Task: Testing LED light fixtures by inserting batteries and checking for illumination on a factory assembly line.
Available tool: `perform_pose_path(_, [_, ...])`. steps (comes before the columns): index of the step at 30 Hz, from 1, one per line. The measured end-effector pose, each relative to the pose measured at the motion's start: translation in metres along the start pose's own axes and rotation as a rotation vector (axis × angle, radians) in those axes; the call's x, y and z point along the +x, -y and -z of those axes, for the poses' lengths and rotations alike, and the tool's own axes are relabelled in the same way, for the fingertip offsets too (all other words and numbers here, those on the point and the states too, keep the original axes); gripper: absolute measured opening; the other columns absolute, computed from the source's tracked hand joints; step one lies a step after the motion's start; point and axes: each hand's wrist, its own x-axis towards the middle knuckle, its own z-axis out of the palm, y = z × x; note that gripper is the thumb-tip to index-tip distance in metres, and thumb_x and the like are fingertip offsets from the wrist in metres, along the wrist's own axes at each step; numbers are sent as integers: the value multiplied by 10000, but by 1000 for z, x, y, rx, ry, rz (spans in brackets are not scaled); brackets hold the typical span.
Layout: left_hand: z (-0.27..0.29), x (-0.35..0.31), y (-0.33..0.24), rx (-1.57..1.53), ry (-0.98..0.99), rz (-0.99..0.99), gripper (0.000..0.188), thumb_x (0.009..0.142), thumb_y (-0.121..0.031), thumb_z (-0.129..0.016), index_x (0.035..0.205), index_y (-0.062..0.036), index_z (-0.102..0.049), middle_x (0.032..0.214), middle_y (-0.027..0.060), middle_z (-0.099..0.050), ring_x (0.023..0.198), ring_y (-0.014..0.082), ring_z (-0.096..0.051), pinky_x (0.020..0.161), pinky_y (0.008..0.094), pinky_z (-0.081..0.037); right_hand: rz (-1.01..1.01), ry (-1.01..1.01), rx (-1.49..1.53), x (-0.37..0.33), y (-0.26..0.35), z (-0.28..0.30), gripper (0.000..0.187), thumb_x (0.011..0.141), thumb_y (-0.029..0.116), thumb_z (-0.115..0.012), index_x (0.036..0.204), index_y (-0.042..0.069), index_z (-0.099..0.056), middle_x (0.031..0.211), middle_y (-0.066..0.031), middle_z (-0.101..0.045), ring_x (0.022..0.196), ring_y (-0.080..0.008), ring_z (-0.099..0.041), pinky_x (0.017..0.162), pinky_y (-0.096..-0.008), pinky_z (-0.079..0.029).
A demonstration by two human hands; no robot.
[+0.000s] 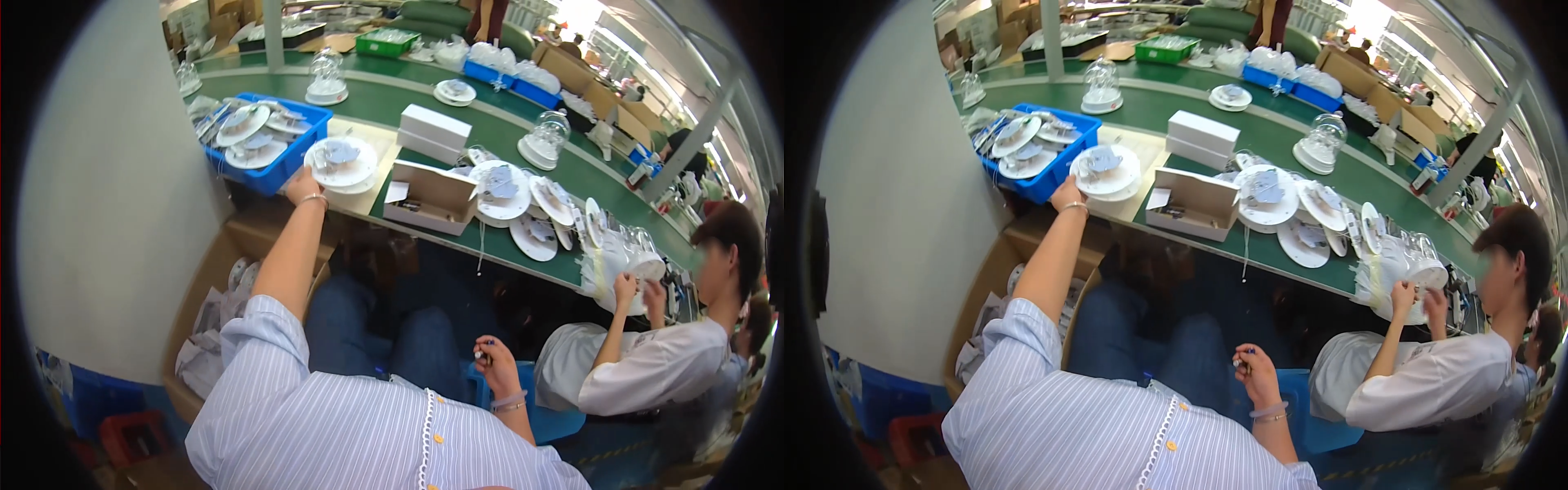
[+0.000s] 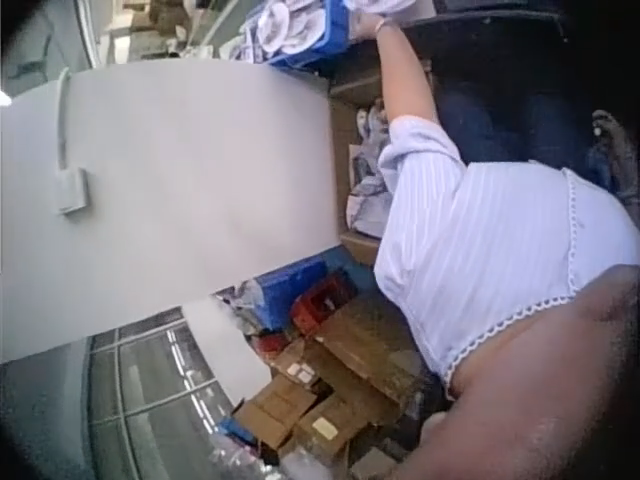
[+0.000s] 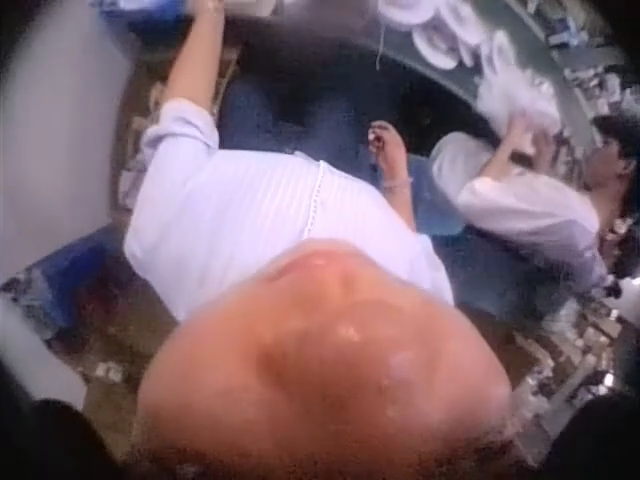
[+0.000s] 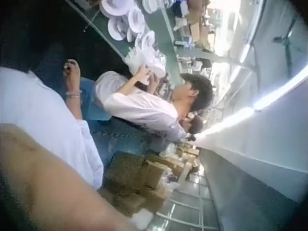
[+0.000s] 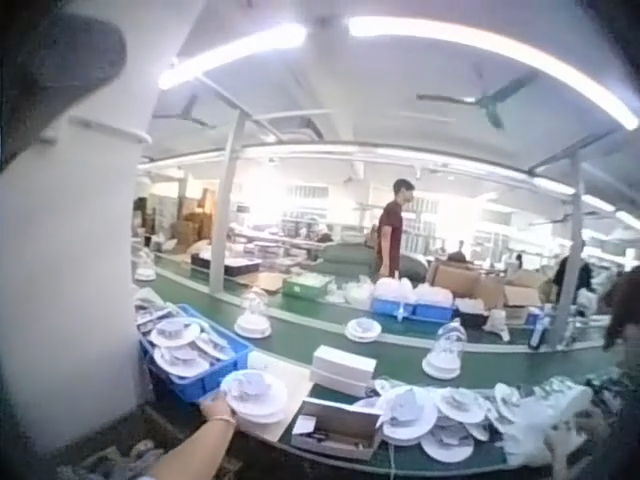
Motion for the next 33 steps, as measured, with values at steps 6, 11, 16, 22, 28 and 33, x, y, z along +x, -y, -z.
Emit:
perform_pose_path(6, [6,13,11,1188,137,-404,306,693,-280,-509,785,-15,-631,794,205,-592,780,328,-578,697,375,-449,60,-116,85,-32,-17,23,94,782,50,-454,854,39,-513,684,-46,-517,521,-83,-412,452,-201,-349])
perform_pose_path(11, [12,51,-28,1289,320,-463,296,722,-308,-515,756,-40,-637,782,171,-599,748,310,-586,655,388,-450,25,-32,83,-34,-29,27,93,787,48,-457,858,26,-513,682,-54,-509,537,-87,-413,463,-207,-339])
perform_pose_path(16, [8,60,-34,419,272,-197,222,748,-185,-528,749,30,-585,699,88,-599,568,193,-563,479,282,-439,-65,66,229,-37,-31,18,83,798,67,-463,847,29,-519,685,-46,-510,545,-92,-425,472,-204,-349])
perform_pose_path(22, [46,-97,-96,-112,447,92,215,808,-190,-522,952,-32,-545,876,61,-591,759,131,-563,607,225,-458,-218,149,357,-45,-38,25,71,805,103,-470,845,51,-494,584,-4,-418,452,-55,-307,361,-153,-212])
perform_pose_path(28, [100,-215,-90,-235,672,405,186,832,-153,-476,960,-30,-536,915,76,-589,818,166,-578,685,288,-493,18,200,69,-40,-4,-11,187,805,156,-501,935,23,-493,528,7,-414,405,-42,-331,342,-163,-222])
perform_pose_path(33, [119,-273,-68,-91,825,513,188,832,-180,-498,935,-33,-554,809,45,-602,685,107,-586,562,234,-502,449,310,-90,-24,26,-52,300,847,224,-411,1031,-3,-478,528,-21,-440,427,-54,-361,383,-173,-266])
